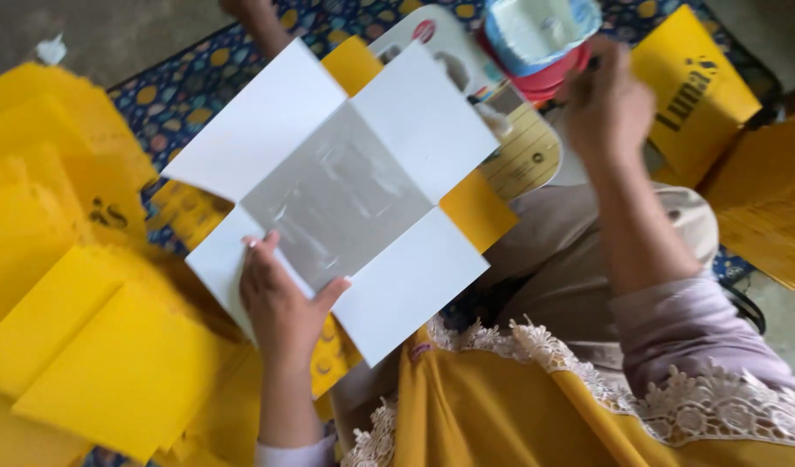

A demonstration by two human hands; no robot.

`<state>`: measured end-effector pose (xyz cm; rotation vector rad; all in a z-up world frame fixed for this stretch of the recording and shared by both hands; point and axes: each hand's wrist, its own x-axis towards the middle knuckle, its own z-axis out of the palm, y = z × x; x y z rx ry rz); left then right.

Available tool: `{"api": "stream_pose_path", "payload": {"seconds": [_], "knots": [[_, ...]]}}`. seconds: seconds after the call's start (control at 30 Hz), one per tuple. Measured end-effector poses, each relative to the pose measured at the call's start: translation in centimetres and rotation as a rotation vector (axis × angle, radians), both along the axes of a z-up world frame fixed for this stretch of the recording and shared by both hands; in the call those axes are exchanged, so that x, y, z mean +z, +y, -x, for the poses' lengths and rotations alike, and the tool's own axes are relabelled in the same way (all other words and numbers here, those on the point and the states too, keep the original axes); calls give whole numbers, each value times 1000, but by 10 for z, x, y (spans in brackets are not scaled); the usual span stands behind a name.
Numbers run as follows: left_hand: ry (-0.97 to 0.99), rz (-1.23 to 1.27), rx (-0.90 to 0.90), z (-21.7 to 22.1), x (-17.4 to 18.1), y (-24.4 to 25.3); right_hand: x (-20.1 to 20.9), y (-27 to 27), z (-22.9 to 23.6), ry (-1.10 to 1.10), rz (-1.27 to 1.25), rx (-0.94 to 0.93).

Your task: The person sits on the floor and applies glue with a small stick onto white cardstock sheets, then lays a yellow printed paper over the glued surface and presses it flat. They smooth the assembled sheets by hand and stack finished pieces with a pile of yellow printed papers.

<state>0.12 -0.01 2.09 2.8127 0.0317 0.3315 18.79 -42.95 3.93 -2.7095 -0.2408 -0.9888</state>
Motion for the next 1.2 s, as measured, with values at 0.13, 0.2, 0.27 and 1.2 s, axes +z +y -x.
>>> {"api": "stream_pose_path", "payload": {"seconds": [0.13,0.2,0.27,1.2], "knots": [[10,-49,32,0,-4,-1,-27,10,-8,138,95,-160],[49,-40,35,1,-6,1,-31,19,-9,215,144,-198],[26,-36,41,0,0,0,-25,24,1,146,175,-170],[-107,-34,15,-1,0,-1,2,218,37,303,248,755]]}}
